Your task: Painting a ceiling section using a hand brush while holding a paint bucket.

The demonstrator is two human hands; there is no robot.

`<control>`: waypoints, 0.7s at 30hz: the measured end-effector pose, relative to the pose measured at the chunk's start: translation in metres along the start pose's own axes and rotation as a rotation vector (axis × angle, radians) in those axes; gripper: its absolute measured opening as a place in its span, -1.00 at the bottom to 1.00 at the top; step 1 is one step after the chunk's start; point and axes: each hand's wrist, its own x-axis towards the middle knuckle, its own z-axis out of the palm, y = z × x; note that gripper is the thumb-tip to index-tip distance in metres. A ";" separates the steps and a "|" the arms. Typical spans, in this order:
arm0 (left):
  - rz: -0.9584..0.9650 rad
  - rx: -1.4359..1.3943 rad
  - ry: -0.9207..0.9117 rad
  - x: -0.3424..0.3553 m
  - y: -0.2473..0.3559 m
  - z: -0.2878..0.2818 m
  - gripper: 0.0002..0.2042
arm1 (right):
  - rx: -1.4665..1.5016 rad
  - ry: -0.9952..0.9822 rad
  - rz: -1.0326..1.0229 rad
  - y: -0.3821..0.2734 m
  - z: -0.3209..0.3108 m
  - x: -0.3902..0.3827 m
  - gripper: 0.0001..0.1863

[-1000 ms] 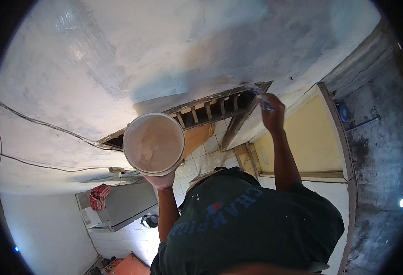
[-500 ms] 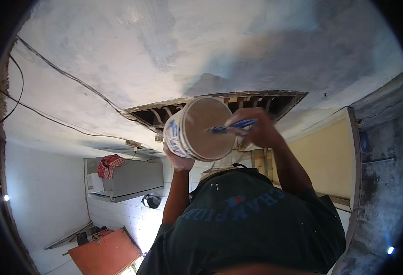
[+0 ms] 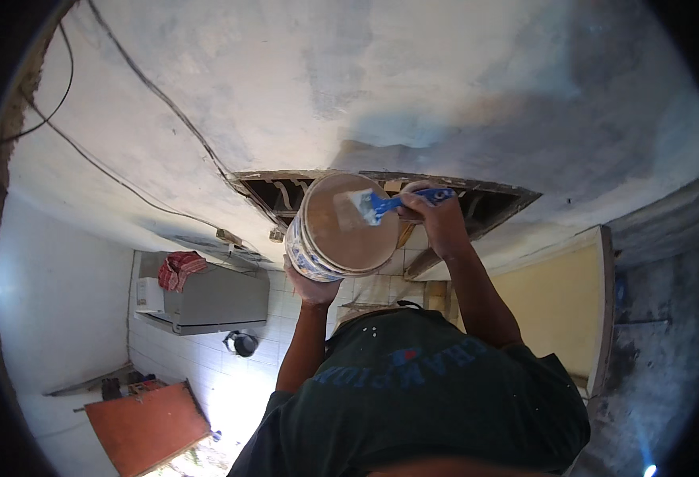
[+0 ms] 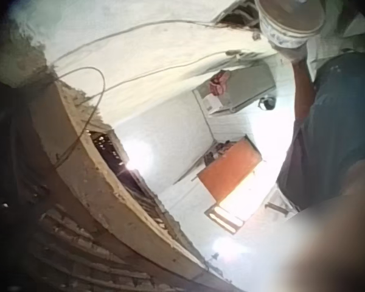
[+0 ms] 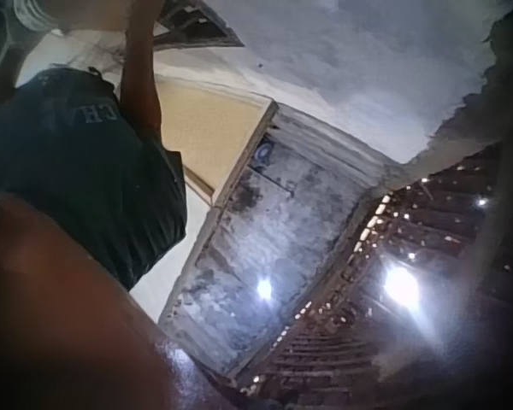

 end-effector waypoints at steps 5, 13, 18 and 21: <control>0.012 -0.048 -0.078 -0.001 0.005 0.019 -0.18 | 0.708 0.132 0.149 -0.001 -0.015 0.013 -0.90; 0.364 1.061 -0.295 -0.004 0.002 0.088 -0.01 | -0.293 -0.084 -0.717 -0.093 -0.011 -0.007 -0.94; -0.025 0.288 -0.476 -0.011 -0.008 0.161 -0.27 | -0.401 -0.029 -1.173 -0.191 -0.023 -0.013 -0.72; -0.050 0.258 -0.410 -0.009 -0.023 0.180 -0.27 | -0.708 0.125 -1.364 -0.232 -0.035 -0.006 -0.58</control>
